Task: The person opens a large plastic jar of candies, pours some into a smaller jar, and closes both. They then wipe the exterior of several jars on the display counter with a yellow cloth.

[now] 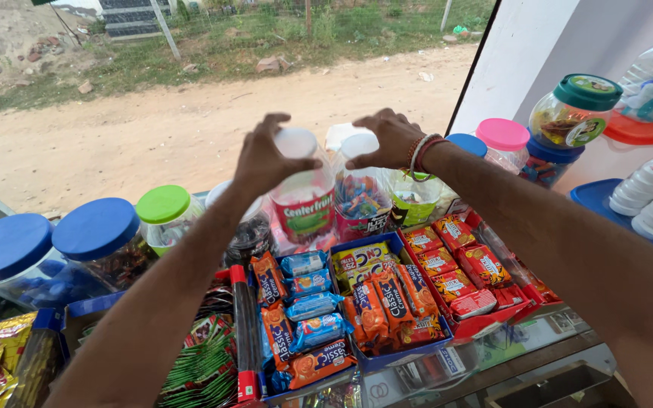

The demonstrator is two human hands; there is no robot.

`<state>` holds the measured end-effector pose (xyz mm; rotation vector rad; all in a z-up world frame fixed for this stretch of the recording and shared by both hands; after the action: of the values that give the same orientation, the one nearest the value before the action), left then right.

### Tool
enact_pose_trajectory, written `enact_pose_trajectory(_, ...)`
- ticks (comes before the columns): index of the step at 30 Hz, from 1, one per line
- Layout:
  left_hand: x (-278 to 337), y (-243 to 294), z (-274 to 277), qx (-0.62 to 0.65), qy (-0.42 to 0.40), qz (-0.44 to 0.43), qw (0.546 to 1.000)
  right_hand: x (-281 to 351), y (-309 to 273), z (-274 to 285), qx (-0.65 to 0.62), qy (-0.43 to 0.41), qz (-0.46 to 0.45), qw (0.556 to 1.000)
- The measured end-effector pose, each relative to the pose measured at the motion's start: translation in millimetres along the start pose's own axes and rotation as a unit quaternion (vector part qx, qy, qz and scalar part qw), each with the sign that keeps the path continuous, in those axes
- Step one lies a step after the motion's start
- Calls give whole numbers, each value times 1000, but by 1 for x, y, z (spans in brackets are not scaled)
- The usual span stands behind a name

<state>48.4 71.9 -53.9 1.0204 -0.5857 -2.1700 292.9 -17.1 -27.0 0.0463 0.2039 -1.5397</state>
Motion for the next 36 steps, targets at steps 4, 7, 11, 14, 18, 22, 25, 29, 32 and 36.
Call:
enact_pose_trajectory(4,-22,27,38,91,-12,-53,994,8,-27,21,-145,101,92,980)
enact_pose_trajectory(7,-28,51,61,188,-28,-84,978,14,-55,22,-248,108,165,949)
enact_pose_trajectory(11,-24,69,75,307,-68,-61,947,19,-81,22,-355,141,233,894)
enact_pose_trajectory(14,-13,69,73,374,-59,-16,925,21,-91,15,-386,159,174,892)
enact_pose_trajectory(18,13,57,61,416,-42,65,906,38,-105,-2,-350,168,112,915)
enact_pose_trajectory(22,36,50,61,420,-25,86,903,55,-120,-10,-301,155,85,937)
enact_pose_trajectory(25,45,52,65,444,11,77,893,60,-130,1,-292,157,106,937)
enact_pose_trajectory(29,59,59,65,449,75,69,887,68,-145,12,-212,206,111,949)
enact_pose_trajectory(32,65,64,68,431,83,85,894,74,-155,16,-173,234,97,952)
enact_pose_trajectory(36,76,67,70,443,54,72,892,83,-159,17,-169,242,101,950)
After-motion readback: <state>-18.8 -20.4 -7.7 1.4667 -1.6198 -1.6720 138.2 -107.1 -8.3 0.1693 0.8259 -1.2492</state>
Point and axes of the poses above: each hand's wrist, its own x-axis away from the middle knuckle, its own z-axis out of the back of the hand, y = z × x, the point moved 3 cm from there along -x, towards the middle knuckle, and after that the axes turned 3 degrees about x, right-handed, at the moved point
